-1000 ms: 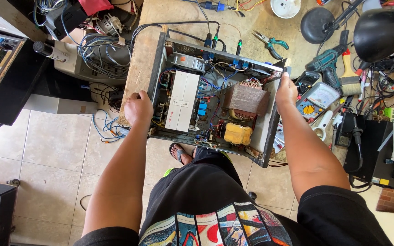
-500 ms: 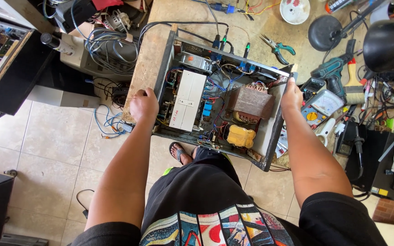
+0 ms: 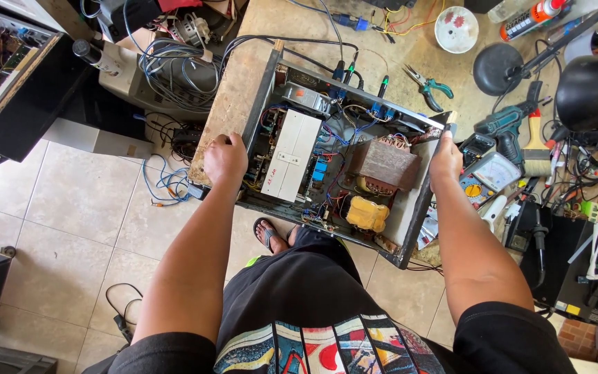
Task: Troubleshooting and repairing an audio amplifier by connecting cables and inspecting internal components.
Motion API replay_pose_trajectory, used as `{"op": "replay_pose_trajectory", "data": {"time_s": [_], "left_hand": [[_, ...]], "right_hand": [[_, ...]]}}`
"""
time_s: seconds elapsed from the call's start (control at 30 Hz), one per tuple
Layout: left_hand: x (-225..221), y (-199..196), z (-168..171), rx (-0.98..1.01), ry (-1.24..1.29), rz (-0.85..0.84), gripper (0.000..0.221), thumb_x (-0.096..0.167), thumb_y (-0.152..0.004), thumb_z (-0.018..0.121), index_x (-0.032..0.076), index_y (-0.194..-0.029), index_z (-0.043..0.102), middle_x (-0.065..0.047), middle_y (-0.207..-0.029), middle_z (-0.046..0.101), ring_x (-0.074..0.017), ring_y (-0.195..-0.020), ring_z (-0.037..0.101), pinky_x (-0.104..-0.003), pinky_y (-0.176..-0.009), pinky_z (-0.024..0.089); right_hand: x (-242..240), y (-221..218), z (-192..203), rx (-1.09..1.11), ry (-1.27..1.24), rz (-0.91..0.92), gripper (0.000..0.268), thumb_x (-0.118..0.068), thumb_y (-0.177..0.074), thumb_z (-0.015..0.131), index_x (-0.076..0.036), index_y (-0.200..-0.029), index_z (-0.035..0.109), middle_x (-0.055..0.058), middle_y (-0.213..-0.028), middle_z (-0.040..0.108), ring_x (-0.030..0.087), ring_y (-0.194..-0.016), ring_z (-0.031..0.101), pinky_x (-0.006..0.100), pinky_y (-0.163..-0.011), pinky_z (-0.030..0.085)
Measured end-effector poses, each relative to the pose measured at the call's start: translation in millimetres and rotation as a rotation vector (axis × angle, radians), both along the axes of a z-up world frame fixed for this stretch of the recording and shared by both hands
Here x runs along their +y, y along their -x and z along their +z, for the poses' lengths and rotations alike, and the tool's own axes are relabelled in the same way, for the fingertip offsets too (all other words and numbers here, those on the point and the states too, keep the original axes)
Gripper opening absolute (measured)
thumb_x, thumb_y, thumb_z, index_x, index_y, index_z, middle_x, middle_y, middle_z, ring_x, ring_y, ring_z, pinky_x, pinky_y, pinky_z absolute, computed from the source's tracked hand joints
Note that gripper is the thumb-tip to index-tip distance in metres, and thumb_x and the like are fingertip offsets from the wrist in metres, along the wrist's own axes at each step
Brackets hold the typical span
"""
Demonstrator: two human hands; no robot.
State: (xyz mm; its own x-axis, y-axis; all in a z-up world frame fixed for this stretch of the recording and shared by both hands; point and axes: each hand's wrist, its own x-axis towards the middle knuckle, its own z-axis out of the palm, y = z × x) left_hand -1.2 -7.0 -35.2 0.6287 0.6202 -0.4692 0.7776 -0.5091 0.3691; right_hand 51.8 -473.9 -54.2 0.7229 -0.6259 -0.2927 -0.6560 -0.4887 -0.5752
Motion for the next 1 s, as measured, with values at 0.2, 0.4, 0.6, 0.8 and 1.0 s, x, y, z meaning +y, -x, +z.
{"op": "replay_pose_trajectory", "data": {"time_s": [0.2, 0.4, 0.6, 0.8, 1.0], "left_hand": [[-1, -1, 2, -0.004, 0.005, 0.021, 0.049, 0.051, -0.098, 0.042, 0.016, -0.107, 0.075, -0.016, -0.107, 0.074, -0.0375, -0.112, 0.069, -0.051, -0.097, 0.055], [0, -2, -3, 0.004, 0.002, 0.014, 0.049, 0.051, -0.098, 0.04, 0.017, -0.107, 0.075, -0.015, -0.106, 0.074, -0.0378, -0.112, 0.069, -0.052, -0.097, 0.055], [1, -3, -2, -0.004, 0.018, 0.021, 0.049, 0.05, -0.097, 0.041, 0.016, -0.105, 0.075, -0.016, -0.105, 0.074, -0.0382, -0.112, 0.07, -0.051, -0.098, 0.054], [0, -2, 1, -0.006, 0.021, 0.023, 0.047, 0.05, -0.096, 0.042, 0.017, -0.103, 0.075, -0.016, -0.105, 0.074, -0.038, -0.112, 0.07, -0.051, -0.097, 0.055], [-1, -1, 2, -0.01, 0.03, 0.02, 0.047, 0.049, -0.097, 0.042, 0.017, -0.104, 0.075, -0.016, -0.105, 0.074, -0.0374, -0.111, 0.07, -0.051, -0.097, 0.055]], "right_hand": [[-4, 1, -3, -0.003, 0.003, 0.014, 0.072, -0.075, -0.101, 0.041, -0.016, -0.129, 0.07, 0.015, -0.129, 0.068, 0.035, -0.129, 0.057, 0.045, -0.114, 0.039], [-7, -2, -8, -0.001, 0.01, 0.024, 0.072, -0.075, -0.1, 0.04, -0.016, -0.129, 0.07, 0.014, -0.129, 0.069, 0.035, -0.128, 0.058, 0.044, -0.113, 0.04], [-9, -2, -13, -0.008, 0.009, 0.029, 0.072, -0.074, -0.101, 0.04, -0.015, -0.129, 0.07, 0.015, -0.129, 0.069, 0.035, -0.129, 0.058, 0.044, -0.113, 0.041], [-9, -2, -12, 0.011, 0.015, 0.031, 0.073, -0.075, -0.1, 0.04, -0.015, -0.13, 0.07, 0.016, -0.129, 0.068, 0.036, -0.128, 0.058, 0.045, -0.112, 0.041], [-12, -2, -16, 0.01, 0.025, 0.019, 0.071, -0.076, -0.1, 0.04, -0.018, -0.129, 0.07, 0.013, -0.127, 0.07, 0.034, -0.127, 0.06, 0.044, -0.111, 0.043]]}}
